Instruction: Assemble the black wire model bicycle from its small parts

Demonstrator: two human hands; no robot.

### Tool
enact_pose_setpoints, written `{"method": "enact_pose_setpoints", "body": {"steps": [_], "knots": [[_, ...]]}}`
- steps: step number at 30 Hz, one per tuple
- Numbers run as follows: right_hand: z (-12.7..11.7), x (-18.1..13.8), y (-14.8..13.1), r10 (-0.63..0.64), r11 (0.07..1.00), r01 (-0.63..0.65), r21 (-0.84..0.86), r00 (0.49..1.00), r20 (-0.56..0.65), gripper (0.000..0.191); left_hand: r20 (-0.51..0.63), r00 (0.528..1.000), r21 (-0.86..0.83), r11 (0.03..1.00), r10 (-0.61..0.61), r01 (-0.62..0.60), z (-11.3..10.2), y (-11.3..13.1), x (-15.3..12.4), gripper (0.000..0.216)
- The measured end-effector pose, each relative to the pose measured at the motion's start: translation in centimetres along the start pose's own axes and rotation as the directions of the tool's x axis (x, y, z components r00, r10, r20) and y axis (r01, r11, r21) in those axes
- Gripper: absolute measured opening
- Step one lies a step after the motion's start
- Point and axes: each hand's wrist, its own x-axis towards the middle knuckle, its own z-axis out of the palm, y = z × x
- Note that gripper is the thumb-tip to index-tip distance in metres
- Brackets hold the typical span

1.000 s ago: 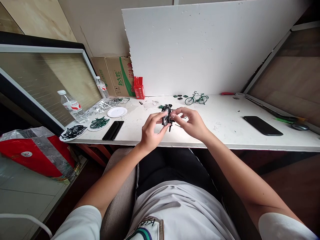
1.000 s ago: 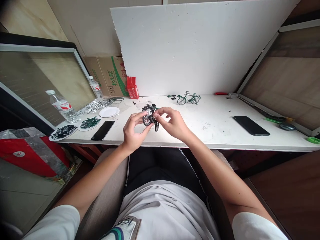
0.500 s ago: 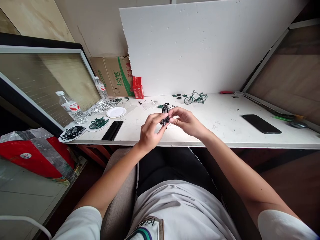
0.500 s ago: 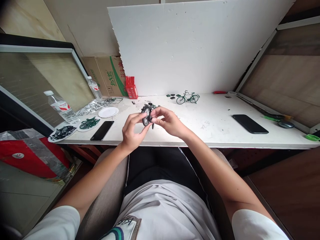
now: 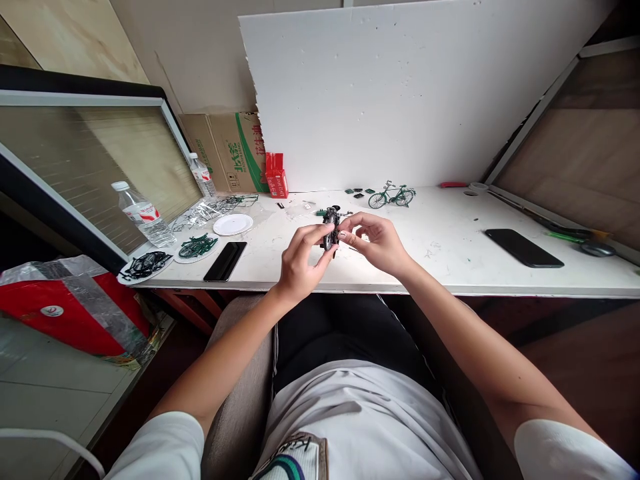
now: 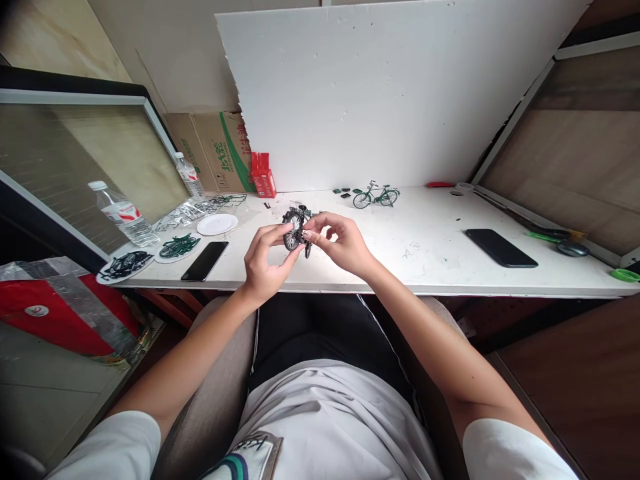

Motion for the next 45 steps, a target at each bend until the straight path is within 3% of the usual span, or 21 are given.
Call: {"method": "enact_pose_setpoints", "body": {"steps": [5,10,17,23,29,38,45], "knots": [[0.0,-0.1,-0.8,0.055,0.998,-0.055,0.016,0.998,-0.014,0.046,0.000,1.000,0.015,1.000,-0.003,0.003,-0.1,0.0,0.2,0.051],[0.0,-0.2,-1.0,0.047,0.999,-0.049,0.020,0.997,0.066,0.042,-0.003,1.000,0.021,1.000,0.018,-0.018,-0.1,0.2,0.3,0.048],[-0.5,-0.1,0.1,-0.059,0.989,0.068,-0.130,0.996,0.072,0.042,0.002,1.000,0.015,1.000,-0.004,0.004,-0.1,0.4,0.3,0.048],[-0.3,-0.4,0.5,-0.197,0.931,0.219,-0.292,0.975,0.103,0.028,0.015,0.999,-0.022,0.999,-0.030,0.030,0.0,0.3,0.2,0.049],[0.0,-0.6,0.0,-0.220,0.911,0.231,-0.341,0.973,0.069,0.027,0.032,0.999,-0.003,1.000,-0.024,0.024,0.0,0.3,0.2,0.049],[0.2,-0.3,-1.0,-0.012,0.995,-0.001,-0.099,0.991,-0.136,0.045,0.031,0.999,0.011,1.000,-0.011,0.011,0.2,0.4,0.0,0.048],[0.6,-0.5,-2.2,0.102,0.990,-0.083,0.118,0.981,-0.166,0.061,0.055,0.998,-0.006,1.000,0.023,-0.022,0.4,0.6,-0.2,0.048]]}}
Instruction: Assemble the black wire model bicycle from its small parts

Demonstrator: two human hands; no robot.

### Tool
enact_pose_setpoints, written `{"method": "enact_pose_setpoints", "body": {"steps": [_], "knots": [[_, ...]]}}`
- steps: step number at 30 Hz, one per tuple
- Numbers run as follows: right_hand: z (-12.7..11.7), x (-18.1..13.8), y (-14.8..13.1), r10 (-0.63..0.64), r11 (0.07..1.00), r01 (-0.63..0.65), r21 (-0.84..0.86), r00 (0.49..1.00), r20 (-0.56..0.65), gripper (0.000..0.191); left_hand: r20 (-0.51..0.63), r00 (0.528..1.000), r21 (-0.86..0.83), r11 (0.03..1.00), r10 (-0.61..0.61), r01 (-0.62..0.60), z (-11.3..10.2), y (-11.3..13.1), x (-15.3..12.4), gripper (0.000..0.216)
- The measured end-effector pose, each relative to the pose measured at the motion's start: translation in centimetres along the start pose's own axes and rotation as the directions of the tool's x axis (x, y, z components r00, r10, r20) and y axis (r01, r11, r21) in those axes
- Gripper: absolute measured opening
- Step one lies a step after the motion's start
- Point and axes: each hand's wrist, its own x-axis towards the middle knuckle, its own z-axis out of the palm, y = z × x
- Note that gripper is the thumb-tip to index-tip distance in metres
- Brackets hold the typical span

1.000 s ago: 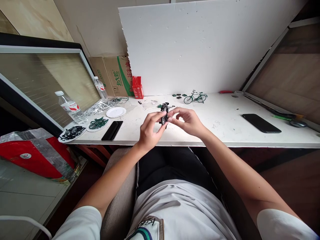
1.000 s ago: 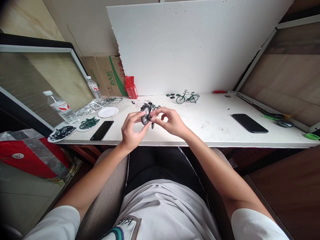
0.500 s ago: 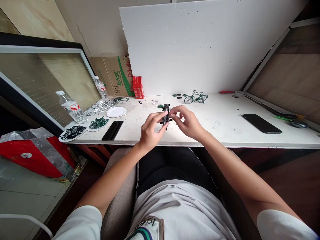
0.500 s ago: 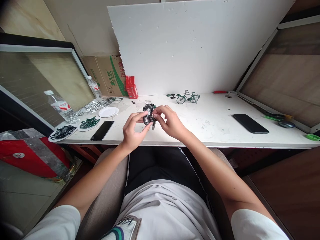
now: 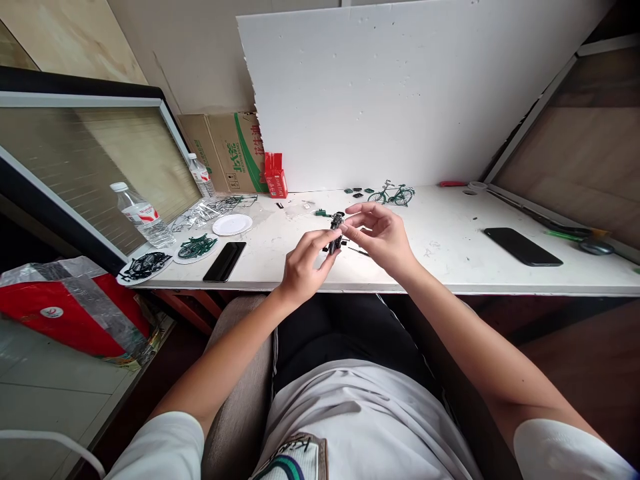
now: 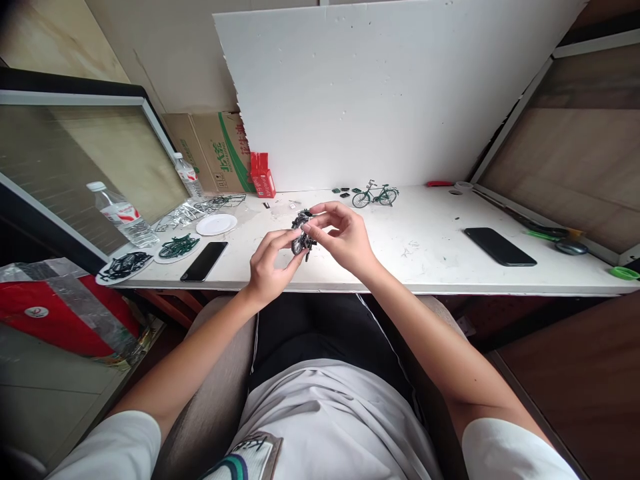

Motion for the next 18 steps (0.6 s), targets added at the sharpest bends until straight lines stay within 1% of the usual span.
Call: {"method": "enact_pose_setpoints", "body": {"steps": [6,18], "knots": [[0.15,-0.20,-0.46,0.038,0.998,-0.038,0.051,0.999,-0.009,0.064,-0.005,1.000,0.020,1.000,0.009,-0.009,0.06,-0.15,-0.20,0.047],[-0.19,0.09,0.11,0.004,0.999,-0.005,0.033,1.000,0.009,0.064,-0.010,0.999,0.010,0.999,0.035,-0.035,0.03,0.11,0.05,0.052]]}}
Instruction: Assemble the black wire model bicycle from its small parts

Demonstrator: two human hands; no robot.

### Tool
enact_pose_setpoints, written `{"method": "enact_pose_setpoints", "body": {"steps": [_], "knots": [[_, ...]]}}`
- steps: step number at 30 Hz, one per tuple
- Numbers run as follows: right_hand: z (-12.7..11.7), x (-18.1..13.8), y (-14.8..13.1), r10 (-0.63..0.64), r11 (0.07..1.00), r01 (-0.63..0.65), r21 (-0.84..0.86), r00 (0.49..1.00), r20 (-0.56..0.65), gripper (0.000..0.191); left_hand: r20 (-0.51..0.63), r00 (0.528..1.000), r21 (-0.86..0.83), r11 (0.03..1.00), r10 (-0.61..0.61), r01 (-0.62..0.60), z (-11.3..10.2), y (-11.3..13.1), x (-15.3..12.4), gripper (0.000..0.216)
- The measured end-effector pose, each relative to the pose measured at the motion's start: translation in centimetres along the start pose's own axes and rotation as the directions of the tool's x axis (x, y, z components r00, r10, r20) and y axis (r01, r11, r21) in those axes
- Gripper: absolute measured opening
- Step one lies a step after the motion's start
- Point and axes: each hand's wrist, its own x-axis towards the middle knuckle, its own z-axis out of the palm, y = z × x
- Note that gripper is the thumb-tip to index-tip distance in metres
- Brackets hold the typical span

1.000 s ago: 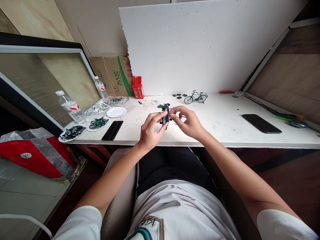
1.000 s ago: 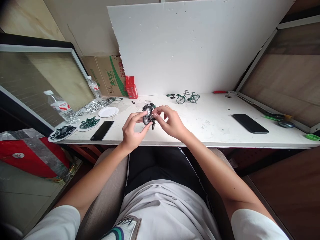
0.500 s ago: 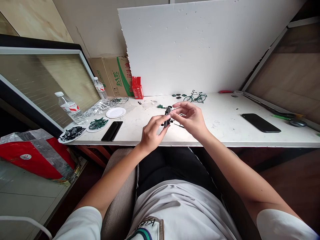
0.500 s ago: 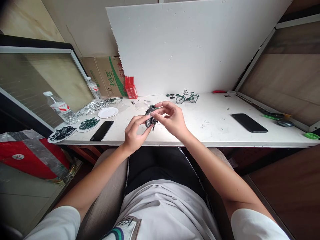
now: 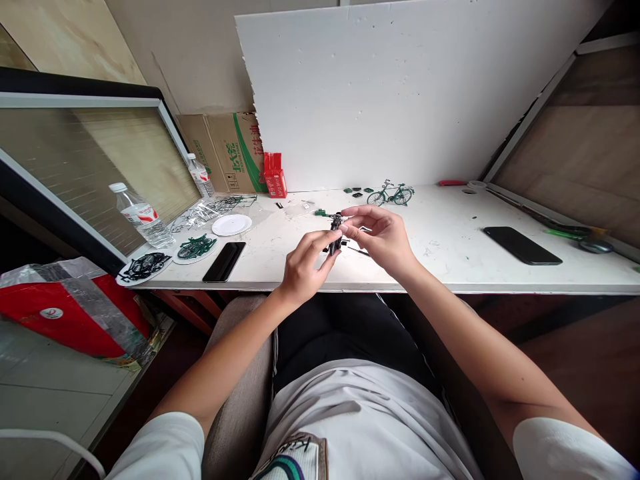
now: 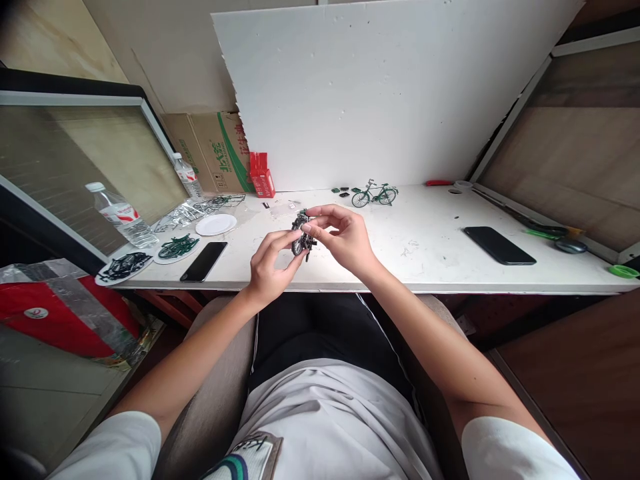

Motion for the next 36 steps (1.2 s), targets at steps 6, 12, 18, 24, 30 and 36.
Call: {"method": "enact_pose_setpoints", "body": {"steps": [6,12,18,24,30,36], "knots": [[-0.1,0.1,0.3,-0.018,0.999,0.017,-0.048,0.999,-0.026,0.061,0.010,1.000,-0.001,1.000,-0.016,0.016,0.1,0.0,-0.2,0.052],[0.0,0.0,0.4,-0.048,0.997,0.046,-0.059,0.998,-0.034,0.059,0.006,0.999,-0.014,0.999,-0.035,0.035,0.1,0.1,-0.2,0.051],[0.0,-0.1,0.2,-0.046,0.998,0.045,-0.054,0.999,-0.013,0.066,-0.005,1.000,-0.017,0.999,-0.029,0.029,0.1,0.0,-0.2,0.050],[-0.6,0.2,-0.5,-0.068,0.991,0.067,-0.117,0.998,-0.012,0.057,-0.019,0.999,-0.040,0.998,-0.046,0.045,0.0,-0.1,0.0,0.053],[-1.5,0.6,-0.2,-0.132,0.972,0.145,-0.186,0.988,0.078,0.058,-0.038,0.997,-0.051,0.996,-0.071,0.069,0.0,-0.1,0.1,0.052],[-2.6,1.1,0.2,-0.226,0.927,0.284,-0.246,0.945,0.237,0.075,-0.009,0.999,-0.115,0.992,-0.050,0.048,0.0,0.2,0.2,0.050]]}}
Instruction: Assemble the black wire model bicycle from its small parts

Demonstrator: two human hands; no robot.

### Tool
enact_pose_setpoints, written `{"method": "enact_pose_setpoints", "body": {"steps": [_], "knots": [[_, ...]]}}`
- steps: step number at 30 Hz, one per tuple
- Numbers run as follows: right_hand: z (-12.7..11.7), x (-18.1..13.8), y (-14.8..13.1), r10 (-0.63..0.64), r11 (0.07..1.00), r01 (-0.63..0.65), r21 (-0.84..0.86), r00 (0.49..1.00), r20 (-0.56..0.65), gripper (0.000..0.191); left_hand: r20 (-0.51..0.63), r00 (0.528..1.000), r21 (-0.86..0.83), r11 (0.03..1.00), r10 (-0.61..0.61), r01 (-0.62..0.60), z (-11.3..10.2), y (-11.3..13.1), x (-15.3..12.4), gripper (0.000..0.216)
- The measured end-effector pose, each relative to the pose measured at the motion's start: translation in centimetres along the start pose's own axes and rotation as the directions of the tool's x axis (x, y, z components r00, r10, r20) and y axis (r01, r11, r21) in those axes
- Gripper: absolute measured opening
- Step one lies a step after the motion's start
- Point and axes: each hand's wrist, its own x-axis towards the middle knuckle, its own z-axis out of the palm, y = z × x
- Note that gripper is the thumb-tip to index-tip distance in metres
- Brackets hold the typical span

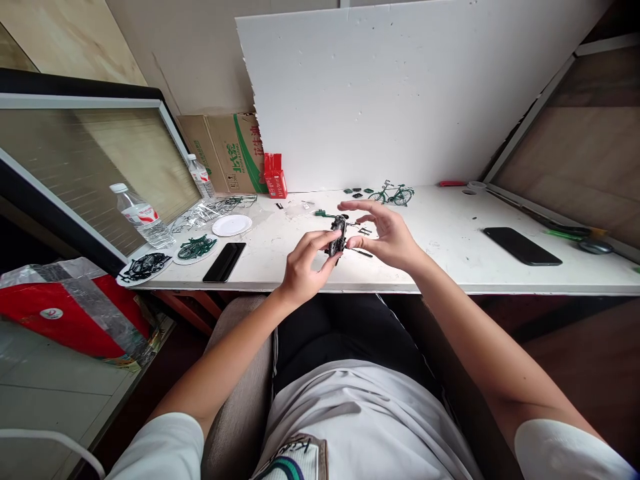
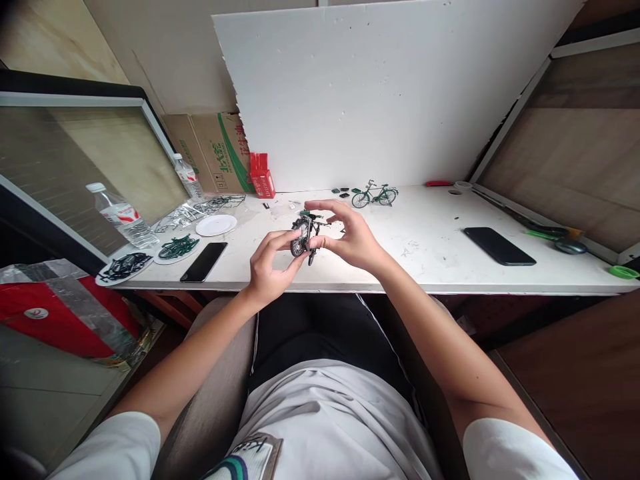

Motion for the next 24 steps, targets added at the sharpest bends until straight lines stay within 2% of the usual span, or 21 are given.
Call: {"method": "enact_pose_setpoints", "body": {"steps": [3,6,14,18,24], "knots": [[-0.2,-0.1,0.0,-0.012,0.999,0.010,0.037,0.997,0.074,0.078,0.021,1.000,-0.054,0.998,-0.013,0.014,0.0,0.1,0.0,0.049],[0.0,-0.3,0.1,0.000,0.994,-0.015,0.110,0.991,0.135,0.073,0.033,0.998,-0.081,0.995,-0.060,0.062,0.0,0.2,0.0,0.048],[-0.7,-0.3,0.0,0.056,0.974,-0.101,0.202,0.975,0.217,0.076,0.028,0.992,-0.098,0.988,-0.119,0.121,0.3,0.4,-0.3,0.050],[-1.2,-0.2,-0.3,0.050,0.967,-0.104,0.231,0.972,0.229,0.075,0.027,0.986,-0.107,0.980,-0.166,0.168,0.4,0.7,-0.5,0.057],[-0.8,-0.2,-0.5,0.056,0.977,-0.095,0.193,0.978,0.199,0.070,0.006,0.979,-0.143,0.969,-0.203,0.202,0.5,0.7,-0.5,0.053]]}}
